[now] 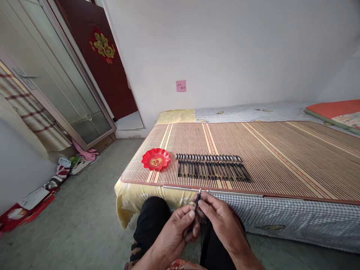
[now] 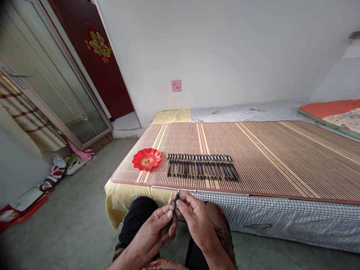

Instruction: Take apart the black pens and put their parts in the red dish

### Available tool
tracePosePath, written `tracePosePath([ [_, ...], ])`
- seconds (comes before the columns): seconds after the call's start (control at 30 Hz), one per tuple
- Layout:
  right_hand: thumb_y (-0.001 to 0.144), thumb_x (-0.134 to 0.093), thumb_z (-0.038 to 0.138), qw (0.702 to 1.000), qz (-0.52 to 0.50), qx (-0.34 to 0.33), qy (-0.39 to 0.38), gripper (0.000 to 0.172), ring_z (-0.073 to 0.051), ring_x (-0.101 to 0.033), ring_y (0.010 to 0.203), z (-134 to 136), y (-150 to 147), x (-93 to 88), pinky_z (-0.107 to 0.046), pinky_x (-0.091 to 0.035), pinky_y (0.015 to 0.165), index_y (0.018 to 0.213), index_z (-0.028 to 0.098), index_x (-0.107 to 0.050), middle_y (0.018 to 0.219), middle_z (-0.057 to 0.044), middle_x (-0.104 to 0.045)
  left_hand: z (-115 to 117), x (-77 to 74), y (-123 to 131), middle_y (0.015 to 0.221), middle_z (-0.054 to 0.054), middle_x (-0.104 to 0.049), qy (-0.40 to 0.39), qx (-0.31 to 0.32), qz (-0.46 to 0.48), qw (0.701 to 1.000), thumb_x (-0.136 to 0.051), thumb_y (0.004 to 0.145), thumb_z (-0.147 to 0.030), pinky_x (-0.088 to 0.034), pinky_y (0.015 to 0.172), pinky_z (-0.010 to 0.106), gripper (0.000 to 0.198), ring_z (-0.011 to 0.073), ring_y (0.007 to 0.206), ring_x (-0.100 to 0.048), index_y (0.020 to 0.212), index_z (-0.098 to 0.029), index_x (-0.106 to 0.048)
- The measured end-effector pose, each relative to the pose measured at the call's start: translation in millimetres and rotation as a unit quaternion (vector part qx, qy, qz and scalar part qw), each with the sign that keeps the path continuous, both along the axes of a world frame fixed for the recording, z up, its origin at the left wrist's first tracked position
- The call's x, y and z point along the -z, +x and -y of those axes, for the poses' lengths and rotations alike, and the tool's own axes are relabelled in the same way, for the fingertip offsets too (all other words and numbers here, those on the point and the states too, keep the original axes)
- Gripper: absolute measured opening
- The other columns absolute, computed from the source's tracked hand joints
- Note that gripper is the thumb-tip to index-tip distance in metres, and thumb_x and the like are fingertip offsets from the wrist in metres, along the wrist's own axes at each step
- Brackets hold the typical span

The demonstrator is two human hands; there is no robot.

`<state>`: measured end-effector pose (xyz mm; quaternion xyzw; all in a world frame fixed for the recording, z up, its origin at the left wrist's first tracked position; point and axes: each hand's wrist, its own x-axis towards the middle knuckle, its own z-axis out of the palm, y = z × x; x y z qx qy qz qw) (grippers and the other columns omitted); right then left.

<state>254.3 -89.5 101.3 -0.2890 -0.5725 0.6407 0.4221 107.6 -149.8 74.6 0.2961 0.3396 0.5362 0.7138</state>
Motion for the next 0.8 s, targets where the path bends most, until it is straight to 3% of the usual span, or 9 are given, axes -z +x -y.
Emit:
tracePosePath([
  [0.13,0.092,-0.068,0.054,0.999,0.022,0.018,0.029,0.035,-0.019,-0.066,0.08,-0.8,0.2,3.2,-0.027,-0.054,0.079,0.091,0.021,-0.076,0.083,-0.003,-0.071,-0.8,1.5,3.3,0.058,-0.003,-0.056,-0.003,-0.025,-0.008,1.0,-0.083,0.081,-0.052,-0.015,0.046,0.023,0.043,0.0055,0.045,-0.029,0.088,-0.015,-0.061],
  [0.27,0.091,-0.069,0.055,1.0,0.003,0.014,-0.001,0.034,-0.021,-0.069,0.087,0.0,-1.9,3.6,-0.03,-0.056,0.085,0.094,0.022,-0.075,0.09,-0.005,-0.074,-1.6,0.4,4.2,0.06,-0.003,-0.057,-0.001,-0.043,-0.03,0.999,-0.086,0.078,-0.051,-0.017,0.047,0.023,0.045,0.0051,0.046,-0.031,0.09,-0.014,-0.063],
  [0.4,0.087,-0.072,0.058,0.999,0.005,0.041,-0.013,0.038,-0.022,-0.067,0.08,1.0,-5.0,1.7,-0.032,-0.056,0.08,0.079,0.021,-0.069,0.081,-0.004,-0.07,-1.9,1.4,4.7,0.06,-0.002,-0.058,0.012,-0.055,-0.054,0.997,-0.086,0.078,-0.052,-0.016,0.047,0.023,0.046,0.005,0.047,-0.032,0.091,-0.014,-0.064],
  [0.6,0.09,-0.065,0.061,0.999,0.036,0.025,0.007,0.043,-0.014,-0.049,0.059,0.9,-4.6,0.6,-0.025,-0.043,0.058,0.085,0.019,-0.073,0.064,0.002,-0.055,-0.3,1.6,4.2,0.056,-0.003,-0.053,0.001,-0.004,-0.003,1.0,-0.082,0.082,-0.053,-0.016,0.045,0.022,0.044,0.005,0.044,-0.029,0.085,-0.014,-0.063],
  [0.8,0.091,-0.068,0.06,0.999,0.019,-0.024,-0.01,0.042,-0.014,-0.05,0.06,0.2,-2.7,2.2,-0.026,-0.044,0.061,0.094,0.019,-0.078,0.065,0.002,-0.056,1.9,7.7,2.3,0.053,-0.006,-0.049,-0.021,0.051,0.099,0.994,-0.082,0.083,-0.05,-0.017,0.042,0.02,0.04,0.0039,0.039,-0.024,0.091,-0.013,-0.067],
])
